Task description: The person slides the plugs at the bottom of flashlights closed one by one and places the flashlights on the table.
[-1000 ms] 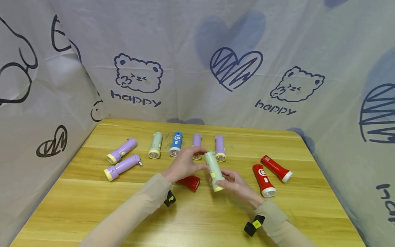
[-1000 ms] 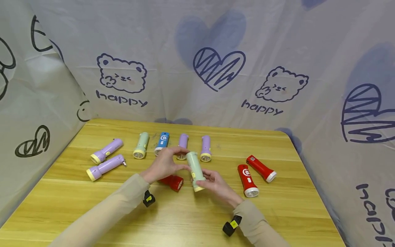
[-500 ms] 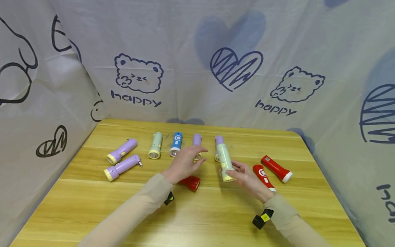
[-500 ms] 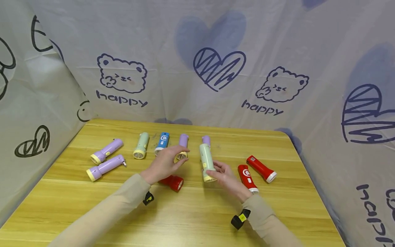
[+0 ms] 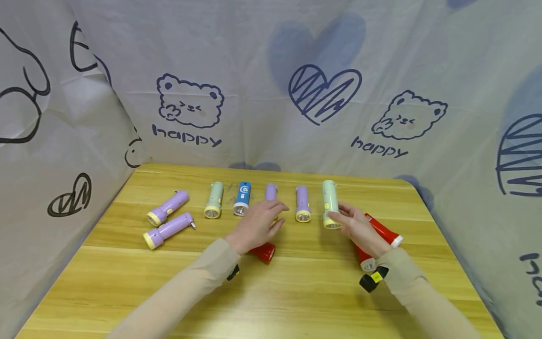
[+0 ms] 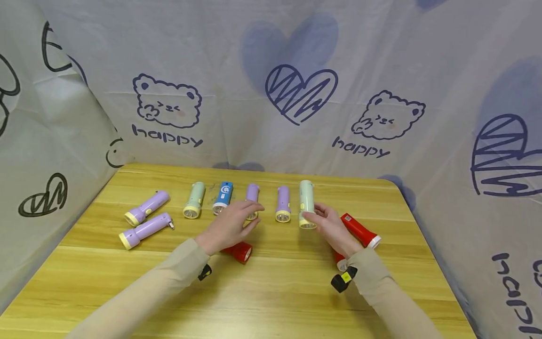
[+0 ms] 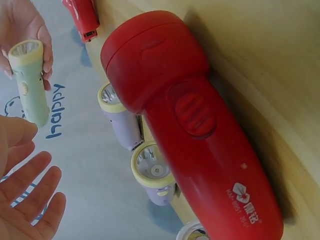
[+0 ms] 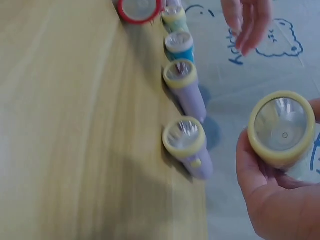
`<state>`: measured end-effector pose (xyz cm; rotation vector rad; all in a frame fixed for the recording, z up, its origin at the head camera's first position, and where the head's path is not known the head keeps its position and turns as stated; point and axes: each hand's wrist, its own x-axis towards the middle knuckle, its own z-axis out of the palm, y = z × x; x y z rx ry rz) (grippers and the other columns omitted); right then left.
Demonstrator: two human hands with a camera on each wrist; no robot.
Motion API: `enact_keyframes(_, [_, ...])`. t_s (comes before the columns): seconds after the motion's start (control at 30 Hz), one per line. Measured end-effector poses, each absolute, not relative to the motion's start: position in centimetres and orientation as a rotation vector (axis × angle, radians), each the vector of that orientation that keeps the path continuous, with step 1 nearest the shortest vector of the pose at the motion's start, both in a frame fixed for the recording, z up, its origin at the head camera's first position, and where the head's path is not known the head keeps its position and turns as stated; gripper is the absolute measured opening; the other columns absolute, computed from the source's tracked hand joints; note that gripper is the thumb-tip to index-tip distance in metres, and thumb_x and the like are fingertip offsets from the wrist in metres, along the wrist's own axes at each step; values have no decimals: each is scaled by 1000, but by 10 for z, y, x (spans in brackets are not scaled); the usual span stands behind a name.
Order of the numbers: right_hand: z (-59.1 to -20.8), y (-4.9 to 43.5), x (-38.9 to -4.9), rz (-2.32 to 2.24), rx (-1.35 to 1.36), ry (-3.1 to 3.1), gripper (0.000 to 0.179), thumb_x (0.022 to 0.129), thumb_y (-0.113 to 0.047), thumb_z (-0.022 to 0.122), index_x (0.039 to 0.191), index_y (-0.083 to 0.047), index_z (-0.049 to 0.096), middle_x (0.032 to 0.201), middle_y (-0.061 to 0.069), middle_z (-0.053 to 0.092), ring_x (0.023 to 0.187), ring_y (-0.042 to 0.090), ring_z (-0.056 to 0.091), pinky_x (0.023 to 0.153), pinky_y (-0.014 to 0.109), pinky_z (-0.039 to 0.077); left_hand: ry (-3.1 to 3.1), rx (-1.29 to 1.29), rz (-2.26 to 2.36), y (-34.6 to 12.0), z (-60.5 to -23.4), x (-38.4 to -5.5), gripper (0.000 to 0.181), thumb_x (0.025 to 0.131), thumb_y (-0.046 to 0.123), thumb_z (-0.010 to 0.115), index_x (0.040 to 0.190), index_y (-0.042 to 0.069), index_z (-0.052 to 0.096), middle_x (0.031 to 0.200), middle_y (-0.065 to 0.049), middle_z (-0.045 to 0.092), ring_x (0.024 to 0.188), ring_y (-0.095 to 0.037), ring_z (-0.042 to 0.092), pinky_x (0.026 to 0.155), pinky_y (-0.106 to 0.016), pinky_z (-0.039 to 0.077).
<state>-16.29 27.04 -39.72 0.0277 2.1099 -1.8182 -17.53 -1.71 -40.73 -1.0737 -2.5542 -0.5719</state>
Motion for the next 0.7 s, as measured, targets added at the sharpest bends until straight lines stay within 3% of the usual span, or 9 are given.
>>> enact_keyframes(0.2, [-397,277,-180,-1775,107,2178,74,102,-30,57,158,3,22,155,23,38,115,15,54,101,30,48,-2594,-1072,-549,-15,-409,-175,30,98,20,67,125,9,66,125,-6,70,109,-23,69,96,-38,57])
enact_keyframes(0.43, [-398,283,-198,-1637,159,2247,75,103,-33,56,156,7,21,159,26,32,139,35,41,121,55,34,-2623,-1072,-529,-15,-411,-175,30,99,22,65,127,10,66,127,-6,69,113,-23,68,99,-39,56])
enact_keyframes(0.7, [-404,285,-213,-1401,218,2412,74,101,-38,57,154,5,30,157,26,36,132,34,42,117,54,37,-2622,-1071,-507,-16,-414,-176,30,99,23,66,126,10,66,126,-6,69,112,-23,68,97,-41,57])
